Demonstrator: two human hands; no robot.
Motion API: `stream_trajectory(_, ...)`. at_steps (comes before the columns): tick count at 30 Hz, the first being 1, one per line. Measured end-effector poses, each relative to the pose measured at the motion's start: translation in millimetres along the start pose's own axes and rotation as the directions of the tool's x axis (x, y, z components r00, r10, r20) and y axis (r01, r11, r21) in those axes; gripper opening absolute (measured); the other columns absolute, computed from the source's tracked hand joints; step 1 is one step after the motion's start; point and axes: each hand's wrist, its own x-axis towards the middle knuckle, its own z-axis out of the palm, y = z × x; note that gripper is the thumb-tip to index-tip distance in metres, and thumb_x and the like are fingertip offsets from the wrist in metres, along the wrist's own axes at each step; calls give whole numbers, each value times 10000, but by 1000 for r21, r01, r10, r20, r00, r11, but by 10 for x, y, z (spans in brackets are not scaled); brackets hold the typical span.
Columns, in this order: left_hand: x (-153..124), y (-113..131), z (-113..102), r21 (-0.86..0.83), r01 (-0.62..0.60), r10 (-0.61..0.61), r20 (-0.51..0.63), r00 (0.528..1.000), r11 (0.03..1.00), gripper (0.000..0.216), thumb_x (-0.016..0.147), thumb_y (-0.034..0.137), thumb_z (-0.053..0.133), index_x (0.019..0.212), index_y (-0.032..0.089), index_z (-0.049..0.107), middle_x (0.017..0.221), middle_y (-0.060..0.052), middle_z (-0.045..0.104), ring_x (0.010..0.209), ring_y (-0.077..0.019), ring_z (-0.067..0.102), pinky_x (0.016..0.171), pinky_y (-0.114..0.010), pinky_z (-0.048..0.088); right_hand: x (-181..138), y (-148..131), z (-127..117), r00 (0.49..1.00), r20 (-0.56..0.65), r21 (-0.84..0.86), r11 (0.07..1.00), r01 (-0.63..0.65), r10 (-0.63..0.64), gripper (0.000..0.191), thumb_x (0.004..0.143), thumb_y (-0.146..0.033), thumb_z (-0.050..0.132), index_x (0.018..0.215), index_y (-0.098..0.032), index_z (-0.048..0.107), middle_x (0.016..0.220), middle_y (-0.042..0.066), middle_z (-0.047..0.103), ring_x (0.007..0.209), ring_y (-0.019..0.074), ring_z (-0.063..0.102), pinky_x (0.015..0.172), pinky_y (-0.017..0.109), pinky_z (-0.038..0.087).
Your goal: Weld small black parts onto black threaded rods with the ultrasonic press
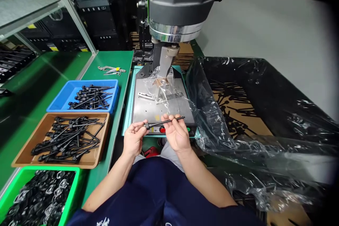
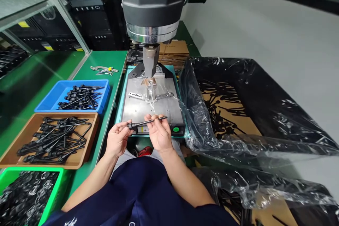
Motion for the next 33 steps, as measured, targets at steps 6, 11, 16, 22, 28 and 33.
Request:
stream_trajectory(6, 26, -15, -83, 66, -94, 94, 2, 996, 993, 363, 588, 315, 876, 853, 162, 681, 1071, -135, 736, 1000, -254, 692, 775, -365, 573, -81, 110, -151, 999, -26, -151, 988, 30, -34, 313, 722, -226, 822, 863, -260, 545, 880, -44, 716, 977, 180, 704, 893, 370, 569)
stream_trajectory(11, 107, 90, -222, 190, -106, 95, 66, 993, 976, 331, 590, 277, 878, 842, 153, 704, 1002, -129, 753, 949, -240, 704, 856, -386, 548, -94, 32, -439, 990, 18, -427, 897, -117, 138, 302, 679, -269, 849, 764, -215, 564, 905, 13, 729, 818, 188, 719, 738, 345, 599)
stream_trajectory(16, 79, 130, -247, 333, -90, 33, 174, 984, 939, 324, 595, 297, 875, 840, 147, 726, 990, -147, 754, 892, -248, 712, 841, -398, 549, -41, -165, -570, 905, 182, -833, 549, -67, 385, 183, 814, -339, 712, 934, -201, 705, 873, 51, 727, 623, 152, 650, 578, 296, 527)
stream_trajectory(22, 32, 78, -200, 360, -78, -9, 233, 972, 930, 279, 620, 301, 858, 826, 157, 735, 1012, -145, 752, 955, -274, 710, 894, -433, 543, -86, -194, -338, 844, 412, -903, 277, 329, 342, 193, 932, -294, 548, 921, -214, 723, 762, 22, 676, 676, 158, 608, 672, 295, 469)
stream_trajectory(28, 76, 85, -236, 344, -87, -8, 265, 964, 935, 230, 645, 300, 846, 802, 163, 748, 1009, -138, 753, 1006, -292, 701, 958, -464, 520, -155, -96, -339, 859, 406, -893, 332, 302, 311, 213, 952, -311, 518, 934, -201, 700, 766, 22, 667, 712, 163, 622, 689, 288, 469)
stream_trajectory(33, 58, 127, -209, 449, -152, 20, 285, 958, 880, 204, 712, 324, 797, 858, 182, 778, 1076, -129, 739, 1073, -290, 676, 1033, -455, 480, -234, -8, -356, 906, 395, -898, 274, 345, 152, 197, 949, -306, 526, 948, -224, 706, 799, 34, 663, 734, 180, 605, 711, 312, 470)
